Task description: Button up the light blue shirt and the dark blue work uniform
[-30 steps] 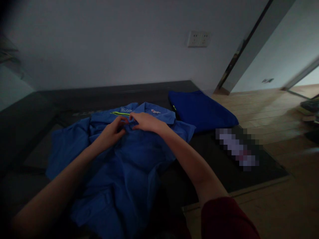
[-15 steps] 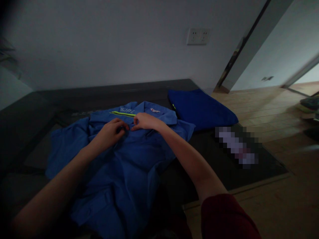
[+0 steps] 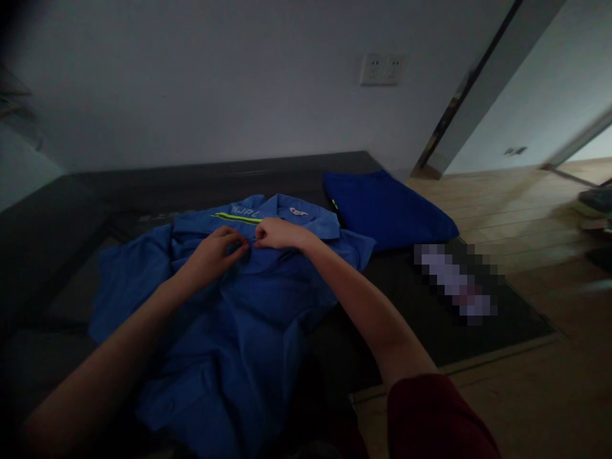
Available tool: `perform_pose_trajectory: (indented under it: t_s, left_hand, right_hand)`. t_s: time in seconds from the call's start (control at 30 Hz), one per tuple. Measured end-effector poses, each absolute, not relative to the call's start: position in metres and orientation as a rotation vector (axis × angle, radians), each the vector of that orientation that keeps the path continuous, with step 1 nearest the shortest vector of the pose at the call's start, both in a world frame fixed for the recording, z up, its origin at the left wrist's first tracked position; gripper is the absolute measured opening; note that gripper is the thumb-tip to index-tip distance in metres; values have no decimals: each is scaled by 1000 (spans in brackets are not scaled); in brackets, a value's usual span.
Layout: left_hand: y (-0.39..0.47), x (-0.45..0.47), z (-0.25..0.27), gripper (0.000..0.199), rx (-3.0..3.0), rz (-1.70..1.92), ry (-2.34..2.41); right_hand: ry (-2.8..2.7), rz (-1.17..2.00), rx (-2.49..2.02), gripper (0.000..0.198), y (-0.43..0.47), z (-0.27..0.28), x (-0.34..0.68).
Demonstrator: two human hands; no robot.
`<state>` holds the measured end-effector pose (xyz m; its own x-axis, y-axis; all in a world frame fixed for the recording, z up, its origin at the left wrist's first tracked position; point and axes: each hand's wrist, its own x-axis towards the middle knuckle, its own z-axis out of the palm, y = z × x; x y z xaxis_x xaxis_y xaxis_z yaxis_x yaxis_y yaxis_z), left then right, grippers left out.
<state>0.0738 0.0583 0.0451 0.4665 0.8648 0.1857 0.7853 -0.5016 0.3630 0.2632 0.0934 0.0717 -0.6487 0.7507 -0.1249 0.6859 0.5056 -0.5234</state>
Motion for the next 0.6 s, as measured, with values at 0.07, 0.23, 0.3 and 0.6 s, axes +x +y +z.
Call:
perform_pose_trajectory:
  t_s: [0.07, 0.23, 0.3, 0.6]
  left_hand:
    - [58, 74, 47, 26, 2513, 554, 1442]
    - [58, 74, 52, 23, 2567, 679, 1495]
    - [58, 74, 54, 21, 2579, 711, 1515]
    - [49, 80, 59, 22, 2575, 613, 1620]
  right_hand:
    - [-2582, 846, -1200, 10, 93, 73, 263]
    - [-2480, 855, -1173, 6, 91, 75, 261]
    - [-2446, 851, -1182, 5, 91, 75, 260]
    - [-2501, 823, -1221, 9, 87, 81, 258]
